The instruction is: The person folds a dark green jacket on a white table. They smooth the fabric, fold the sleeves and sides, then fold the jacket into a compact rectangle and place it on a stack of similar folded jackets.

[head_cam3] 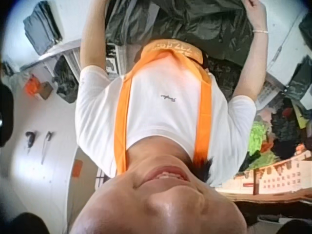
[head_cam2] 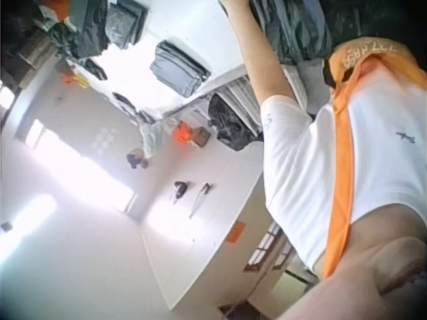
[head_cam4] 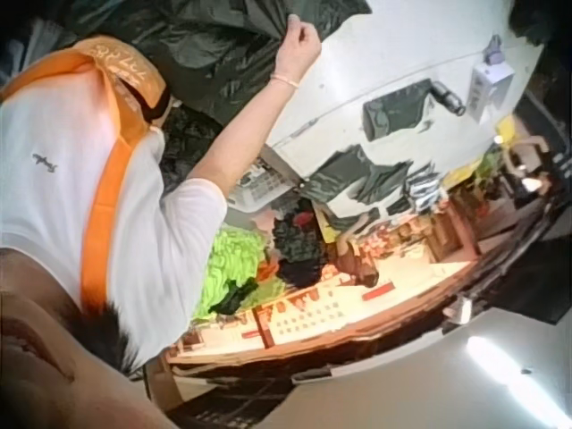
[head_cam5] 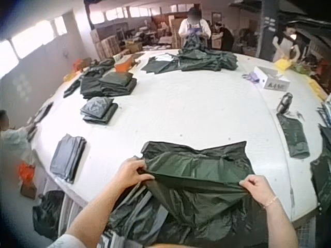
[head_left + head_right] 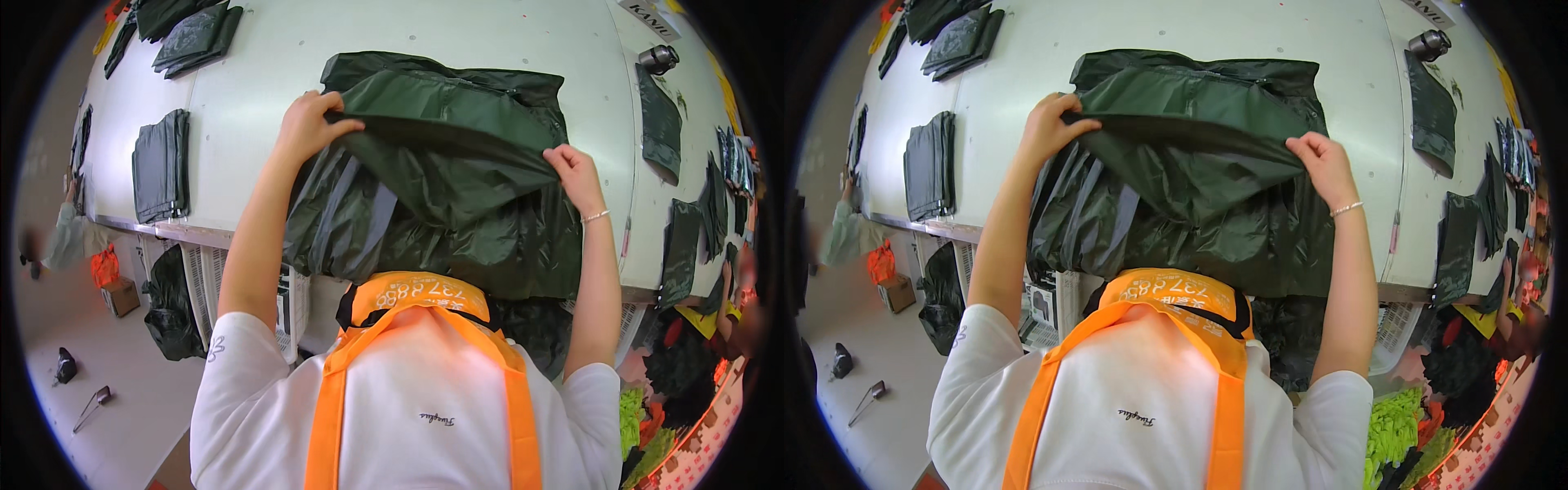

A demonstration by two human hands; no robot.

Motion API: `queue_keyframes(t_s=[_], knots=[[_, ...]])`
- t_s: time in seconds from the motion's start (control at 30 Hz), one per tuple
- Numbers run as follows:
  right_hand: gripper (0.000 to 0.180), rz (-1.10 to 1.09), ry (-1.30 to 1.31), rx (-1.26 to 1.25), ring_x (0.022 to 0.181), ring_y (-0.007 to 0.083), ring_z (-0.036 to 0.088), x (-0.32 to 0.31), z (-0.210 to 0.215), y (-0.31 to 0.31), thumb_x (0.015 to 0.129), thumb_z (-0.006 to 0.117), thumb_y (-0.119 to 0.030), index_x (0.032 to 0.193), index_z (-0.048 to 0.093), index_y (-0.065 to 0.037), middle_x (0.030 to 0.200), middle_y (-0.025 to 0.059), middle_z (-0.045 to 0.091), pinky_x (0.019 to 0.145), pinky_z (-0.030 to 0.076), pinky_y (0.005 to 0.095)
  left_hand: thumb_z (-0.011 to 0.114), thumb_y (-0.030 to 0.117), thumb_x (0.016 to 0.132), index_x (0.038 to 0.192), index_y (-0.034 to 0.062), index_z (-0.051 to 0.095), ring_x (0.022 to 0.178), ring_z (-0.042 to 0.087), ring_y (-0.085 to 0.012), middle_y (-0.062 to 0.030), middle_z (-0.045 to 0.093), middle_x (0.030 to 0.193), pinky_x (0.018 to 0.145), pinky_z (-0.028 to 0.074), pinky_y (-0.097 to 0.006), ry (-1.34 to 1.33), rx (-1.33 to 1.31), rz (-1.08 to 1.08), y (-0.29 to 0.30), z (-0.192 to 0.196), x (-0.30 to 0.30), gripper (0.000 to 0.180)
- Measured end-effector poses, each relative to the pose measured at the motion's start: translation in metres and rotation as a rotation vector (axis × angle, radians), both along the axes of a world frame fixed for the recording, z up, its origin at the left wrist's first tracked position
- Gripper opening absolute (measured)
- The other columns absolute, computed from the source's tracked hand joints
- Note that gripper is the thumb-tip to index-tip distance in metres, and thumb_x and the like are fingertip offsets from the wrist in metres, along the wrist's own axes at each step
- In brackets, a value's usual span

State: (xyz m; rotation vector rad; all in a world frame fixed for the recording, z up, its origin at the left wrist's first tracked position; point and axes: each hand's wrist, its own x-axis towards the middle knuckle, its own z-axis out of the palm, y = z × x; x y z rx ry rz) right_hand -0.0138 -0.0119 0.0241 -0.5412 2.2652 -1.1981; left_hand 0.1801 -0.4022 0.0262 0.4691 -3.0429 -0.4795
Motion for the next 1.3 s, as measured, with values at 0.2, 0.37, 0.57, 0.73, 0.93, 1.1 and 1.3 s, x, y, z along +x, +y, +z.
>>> queue_keyframes(t_s=[0.2,0.37,0.57,0.73,0.93,1.1,1.3], knots=[[0.036,0.016,0.241,0.305,0.059,0.0311,0.051,-0.016,-0.037,-0.025,0.087,0.060,-0.034,0.075,0.058,0.000,0.066,0.0165,0.057,0.059,0.042,0.0366,0.074,0.022,0.068,0.080,0.0071,0.063,0.084,0.057,-0.0290,-0.0087,0.061,0.084,0.074,0.043,-0.040,0.564,0.096,-0.121,0.087,-0.013,-0.023,0.022],[0.037,-0.068,0.368,0.276,0.065,0.0370,0.054,-0.020,-0.045,-0.034,0.089,0.057,-0.036,0.077,0.055,-0.001,0.070,0.0183,0.059,0.059,0.043,0.0404,0.070,0.025,0.072,0.089,0.0068,0.063,0.092,0.055,-0.0241,-0.0051,0.058,0.092,0.076,0.044,-0.035,0.183,0.176,-0.252,0.180,-0.084,0.016,0.026],[0.035,-0.004,0.537,0.326,0.072,0.0390,0.055,-0.038,-0.035,-0.043,0.088,0.057,-0.037,0.077,0.055,-0.004,0.076,0.0176,0.060,0.061,0.043,0.0437,0.070,0.023,0.073,0.085,0.0091,0.059,0.090,0.054,-0.0246,-0.0050,0.058,0.092,0.075,0.041,-0.036,0.166,0.202,-0.272,0.185,-0.095,0.016,0.021],[0.025,0.030,0.970,0.426,0.084,0.0297,0.054,-0.054,-0.041,-0.030,0.083,0.065,-0.031,0.086,0.058,-0.008,0.093,0.0094,0.058,0.068,0.045,0.0374,0.071,0.015,0.072,0.095,0.0122,0.060,0.096,0.055,-0.0222,-0.0024,0.058,0.098,0.083,0.039,-0.036,0.584,0.292,-0.426,0.193,-0.036,0.038,0.026],[0.054,0.506,0.793,-0.041,0.108,0.0345,0.049,0.100,-0.025,-0.078,0.071,0.071,-0.037,0.111,0.057,-0.004,0.115,0.0151,0.054,0.090,0.040,0.0450,0.064,0.009,0.080,0.122,0.0058,0.049,0.087,0.056,-0.0175,-0.0090,0.057,0.108,0.074,0.045,-0.029,0.812,0.221,0.309,0.090,-0.047,0.015,0.044],[0.047,0.545,0.746,0.218,0.127,0.0312,0.038,0.148,-0.082,-0.069,0.083,0.060,-0.022,0.125,0.051,-0.003,0.129,0.0134,0.051,0.107,0.028,0.0447,0.064,0.027,0.087,0.088,0.0002,0.065,0.064,0.053,-0.0104,-0.0053,0.061,0.071,0.059,0.043,-0.027,0.352,0.529,0.416,0.015,-0.063,-0.009,0.027],[0.036,0.622,0.597,0.117,0.116,0.0282,0.051,0.171,-0.067,-0.043,0.087,0.056,-0.020,0.120,0.056,-0.005,0.121,0.0114,0.058,0.101,0.038,0.0408,0.069,0.028,0.078,0.078,0.0026,0.067,0.076,0.058,-0.0301,-0.0127,0.063,0.085,0.070,0.046,-0.039,0.303,0.132,0.300,-0.024,-0.086,-0.009,0.026]])
